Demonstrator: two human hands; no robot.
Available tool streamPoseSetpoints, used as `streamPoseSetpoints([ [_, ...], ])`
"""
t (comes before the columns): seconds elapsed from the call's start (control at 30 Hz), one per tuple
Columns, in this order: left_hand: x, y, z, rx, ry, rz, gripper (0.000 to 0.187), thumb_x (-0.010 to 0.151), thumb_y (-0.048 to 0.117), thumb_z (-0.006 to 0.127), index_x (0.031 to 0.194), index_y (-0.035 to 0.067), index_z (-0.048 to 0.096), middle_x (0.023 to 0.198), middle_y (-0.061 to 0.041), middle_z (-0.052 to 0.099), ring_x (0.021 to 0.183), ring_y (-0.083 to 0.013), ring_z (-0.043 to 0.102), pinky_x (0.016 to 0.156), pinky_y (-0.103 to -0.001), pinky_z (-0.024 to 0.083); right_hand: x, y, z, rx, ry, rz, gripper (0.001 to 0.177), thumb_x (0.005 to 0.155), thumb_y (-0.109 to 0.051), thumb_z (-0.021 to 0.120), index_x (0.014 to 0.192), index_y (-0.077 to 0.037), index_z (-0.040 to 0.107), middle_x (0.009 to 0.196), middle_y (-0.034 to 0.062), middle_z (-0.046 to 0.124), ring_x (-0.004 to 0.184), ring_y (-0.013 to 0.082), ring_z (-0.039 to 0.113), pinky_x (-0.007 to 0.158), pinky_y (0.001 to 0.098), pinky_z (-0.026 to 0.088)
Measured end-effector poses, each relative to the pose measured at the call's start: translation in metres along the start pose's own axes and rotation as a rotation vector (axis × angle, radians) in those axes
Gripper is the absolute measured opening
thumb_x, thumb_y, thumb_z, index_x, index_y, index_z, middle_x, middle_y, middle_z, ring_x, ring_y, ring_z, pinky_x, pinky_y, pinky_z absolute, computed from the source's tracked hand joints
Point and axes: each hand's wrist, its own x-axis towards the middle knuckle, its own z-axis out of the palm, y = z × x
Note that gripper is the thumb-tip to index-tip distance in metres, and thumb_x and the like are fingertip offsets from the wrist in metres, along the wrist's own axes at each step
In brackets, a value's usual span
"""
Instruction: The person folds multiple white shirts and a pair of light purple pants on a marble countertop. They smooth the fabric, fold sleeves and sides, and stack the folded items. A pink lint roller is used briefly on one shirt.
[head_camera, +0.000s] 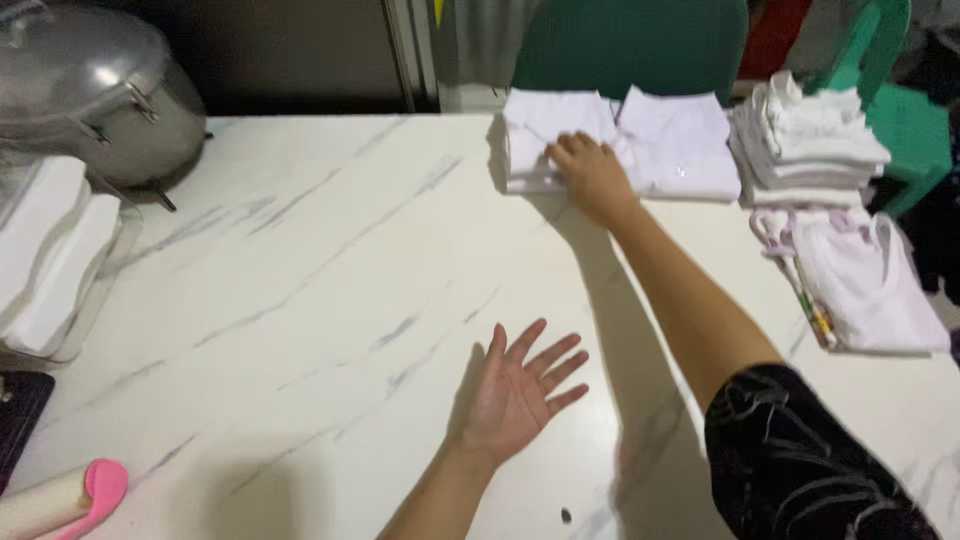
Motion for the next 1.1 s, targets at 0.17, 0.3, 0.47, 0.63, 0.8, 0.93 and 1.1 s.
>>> streamPoseSetpoints([
  [0.17,0.0,0.0,0.006,0.041,0.076,-0.02,0.084,0.095,0.067,0.033,0.16,0.015,0.019,0.155,-0.024,0.042,0.139,-0.0363,0.049,0.111,-0.054,0.045,0.009,-0.008,-0.018,-0.154,0.125,0.026,0.038,0.101,-0.006,0.055,0.138,-0.014,0.058,0.151,0.011,0.054,0.143,0.0334,0.047,0.114,0.053,0.044],
  [0.3,-0.004,0.0,0.005,0.032,0.037,-0.003,0.085,0.096,0.067,0.034,0.16,0.013,0.02,0.154,-0.024,0.043,0.137,-0.0353,0.049,0.11,-0.054,0.045,-0.001,-0.037,-0.026,-0.165,-0.207,0.071,0.048,0.095,-0.018,0.063,0.141,-0.013,0.049,0.146,0.016,0.049,0.137,0.0388,0.044,0.106,0.057,0.044],
  [0.47,-0.005,0.0,0.007,0.058,0.034,0.002,0.083,0.097,0.065,0.036,0.16,0.013,0.022,0.154,-0.022,0.045,0.137,-0.034,0.05,0.11,-0.052,0.045,-0.007,-0.043,-0.022,-0.184,-0.194,0.056,0.058,0.081,-0.015,0.069,0.135,-0.015,0.05,0.148,0.0202,0.043,0.14,0.0448,0.038,0.104,0.0594,0.042],
  [0.63,-0.003,0.001,0.011,0.068,0.093,-0.015,0.081,0.096,0.064,0.033,0.159,0.015,0.023,0.153,-0.023,0.047,0.138,-0.0349,0.051,0.109,-0.052,0.046,-0.001,-0.027,0.006,-0.201,-0.107,0.044,0.042,0.096,-0.01,0.062,0.137,-0.015,0.053,0.155,0.021,0.043,0.146,0.0464,0.039,0.108,0.0591,0.045],
  [0.8,-0.004,-0.003,0.004,0.004,0.047,0.006,0.074,0.097,0.062,0.04,0.152,0.014,0.034,0.148,-0.021,0.051,0.133,-0.0351,0.051,0.108,-0.054,0.043,-0.014,-0.034,0.001,-0.241,0.162,-0.078,0.059,0.08,-0.014,0.066,0.137,-0.012,0.052,0.155,0.025,0.037,0.14,0.0458,0.035,0.108,0.0644,0.033],
  [0.93,0.005,-0.006,-0.001,-0.077,0.034,0.009,0.061,0.096,0.057,0.043,0.141,0.015,0.045,0.14,-0.019,0.057,0.129,-0.0352,0.053,0.108,-0.057,0.04,-0.084,-0.056,-0.042,0.099,0.11,-0.096,0.061,0.081,-0.017,0.07,0.139,-0.007,0.055,0.158,0.0293,0.035,0.146,0.0448,0.035,0.115,0.0603,0.032],
  [1.1,0.011,-0.066,-0.036,0.503,0.115,0.214,0.055,0.1,0.036,0.046,0.149,0.011,0.043,0.144,-0.02,0.058,0.129,-0.0321,0.056,0.109,-0.052,0.043,-0.29,-0.011,-0.085,0.283,0.114,0.003,0.049,0.079,-0.016,0.075,0.126,-0.009,0.062,0.149,0.02,0.049,0.136,0.0401,0.048,0.11,0.0545,0.04],
])
